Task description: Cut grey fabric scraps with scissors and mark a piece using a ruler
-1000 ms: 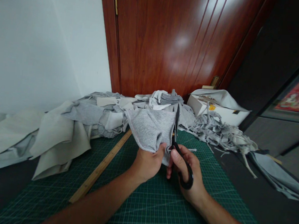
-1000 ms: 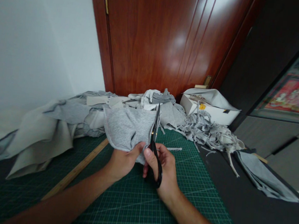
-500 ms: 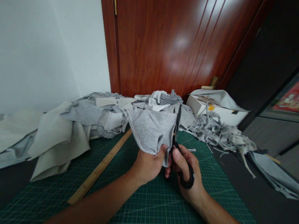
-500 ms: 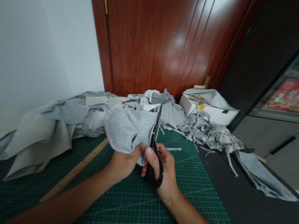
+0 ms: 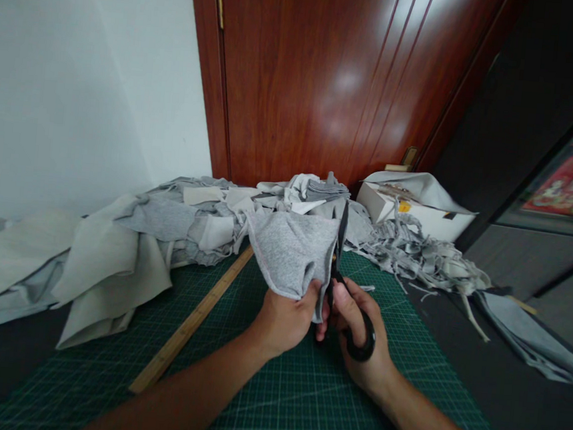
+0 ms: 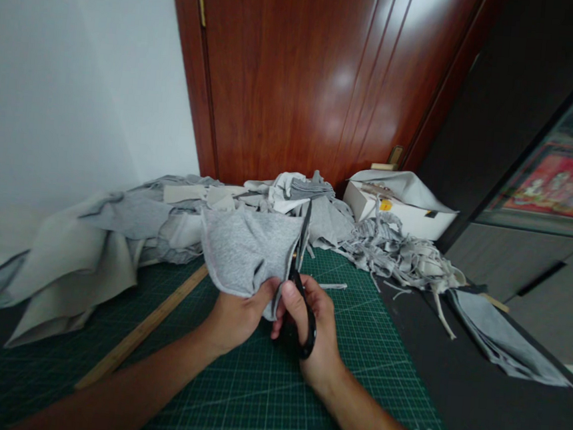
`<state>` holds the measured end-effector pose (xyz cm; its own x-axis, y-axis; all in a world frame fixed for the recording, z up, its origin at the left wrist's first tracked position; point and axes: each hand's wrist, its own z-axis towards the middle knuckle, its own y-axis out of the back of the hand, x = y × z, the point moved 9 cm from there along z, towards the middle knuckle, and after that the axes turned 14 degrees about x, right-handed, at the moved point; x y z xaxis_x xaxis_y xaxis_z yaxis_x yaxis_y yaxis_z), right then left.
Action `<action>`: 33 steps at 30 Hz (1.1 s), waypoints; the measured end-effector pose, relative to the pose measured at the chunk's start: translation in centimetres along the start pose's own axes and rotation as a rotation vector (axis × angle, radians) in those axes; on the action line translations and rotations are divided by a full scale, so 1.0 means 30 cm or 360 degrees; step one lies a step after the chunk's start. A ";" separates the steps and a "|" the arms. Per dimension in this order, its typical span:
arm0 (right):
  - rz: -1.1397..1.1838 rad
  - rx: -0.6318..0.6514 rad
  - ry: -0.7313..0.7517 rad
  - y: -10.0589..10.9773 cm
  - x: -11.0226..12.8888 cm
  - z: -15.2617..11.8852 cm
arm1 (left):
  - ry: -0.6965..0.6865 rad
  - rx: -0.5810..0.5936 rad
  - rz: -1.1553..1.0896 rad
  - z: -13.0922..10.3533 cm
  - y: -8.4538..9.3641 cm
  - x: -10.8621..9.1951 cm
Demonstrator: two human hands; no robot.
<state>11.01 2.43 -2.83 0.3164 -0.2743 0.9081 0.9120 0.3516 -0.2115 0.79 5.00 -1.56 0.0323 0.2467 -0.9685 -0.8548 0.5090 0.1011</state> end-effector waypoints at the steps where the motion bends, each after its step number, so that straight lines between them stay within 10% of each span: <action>1: -0.0002 -0.0009 -0.0008 0.001 0.001 0.000 | 0.0004 -0.0004 0.0004 0.000 0.000 0.001; 14: -0.0189 -0.0096 -0.0088 0.017 0.007 0.004 | -0.0099 0.0054 0.0083 0.000 0.000 -0.024; 33: -0.0349 -0.0177 -0.0114 0.033 0.035 0.014 | -0.0287 -0.0438 0.0149 -0.012 0.136 -0.083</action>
<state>12.14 2.86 -1.94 0.0923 -0.2676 0.9591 0.9811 0.1888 -0.0418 -2.96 6.15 1.20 0.0172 0.4359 -0.8998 -0.9653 0.2419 0.0988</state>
